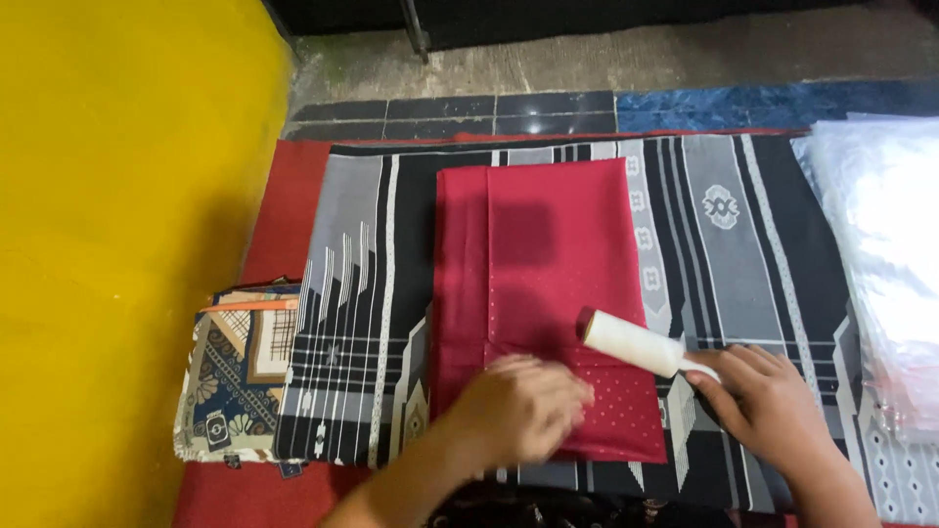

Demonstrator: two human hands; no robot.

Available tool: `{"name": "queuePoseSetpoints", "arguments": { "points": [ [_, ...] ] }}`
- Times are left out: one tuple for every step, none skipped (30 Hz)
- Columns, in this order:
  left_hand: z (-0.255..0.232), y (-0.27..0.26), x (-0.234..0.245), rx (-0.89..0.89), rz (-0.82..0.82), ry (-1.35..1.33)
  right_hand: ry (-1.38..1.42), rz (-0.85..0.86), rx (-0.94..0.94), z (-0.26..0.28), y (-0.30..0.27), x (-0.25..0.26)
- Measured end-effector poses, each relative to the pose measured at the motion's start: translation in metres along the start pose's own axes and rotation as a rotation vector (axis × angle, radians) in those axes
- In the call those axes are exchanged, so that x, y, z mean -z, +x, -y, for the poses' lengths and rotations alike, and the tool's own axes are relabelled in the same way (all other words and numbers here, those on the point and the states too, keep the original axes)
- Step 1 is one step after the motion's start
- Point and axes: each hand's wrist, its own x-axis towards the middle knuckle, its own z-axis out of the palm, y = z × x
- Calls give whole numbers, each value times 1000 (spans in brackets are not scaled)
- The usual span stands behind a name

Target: A person uses a lint roller to remove lint from a red piece of fabric and then folds it into a neat rectangle.

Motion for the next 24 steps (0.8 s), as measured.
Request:
{"name": "queuePoseSetpoints", "arguments": {
  "points": [
    [8,19,2,7,-4,2,2,3,7,-2,-4,-2],
    [16,37,6,-32,-106,25,26,22,6,-4,-9,-4],
    [25,56,10,-77,-206,50,50,36,3,-6,-13,-6],
    [34,66,-1,-75,-209,55,51,35,9,-6,-14,-8],
    [43,77,-14,-61,-227,116,79,31,20,-6,-18,-8],
    [52,89,-27,-47,-244,177,107,28,31,-7,-22,-9],
    [60,93,-35,-50,-243,171,103,29,26,-6,-26,-8],
    [68,99,-44,4,-110,212,145,51,52,-7,-29,-7],
    [76,104,-53,58,26,256,192,72,78,-6,-33,-8],
    [78,101,-54,55,30,252,191,72,72,-9,-38,-5],
    [80,98,-55,-9,-54,246,167,224,18,-12,-43,-5],
    [82,94,-56,-73,-138,239,142,376,-35,-14,-47,-4],
    [81,94,-56,-70,-132,238,147,379,-38,-19,-50,-6],
    [80,93,-55,-73,-142,238,148,463,-63,-24,-53,-8],
    [79,93,-55,-78,-158,240,144,545,-85,-29,-55,-10],
    [78,92,-55,-76,-157,241,146,546,-85,-27,-53,-6],
    [78,92,-55,-77,-157,239,165,504,-79,-26,-49,-2],
    [78,91,-54,-79,-158,237,184,462,-74,-25,-45,3],
    [78,92,-53,-74,-160,238,183,466,-69,-22,-38,5],
    [78,92,-53,-75,-152,234,180,361,-84,-19,-30,7],
    [77,93,-52,-82,-142,229,176,253,-101,-16,-24,9],
    [77,92,-53,-82,-142,229,175,252,-101,-12,-20,9],
    [77,92,-53,-72,-137,215,116,272,-187,-9,-16,9],
    [78,93,-53,-61,-132,201,59,290,-274,-5,-11,9]
  ]
}}
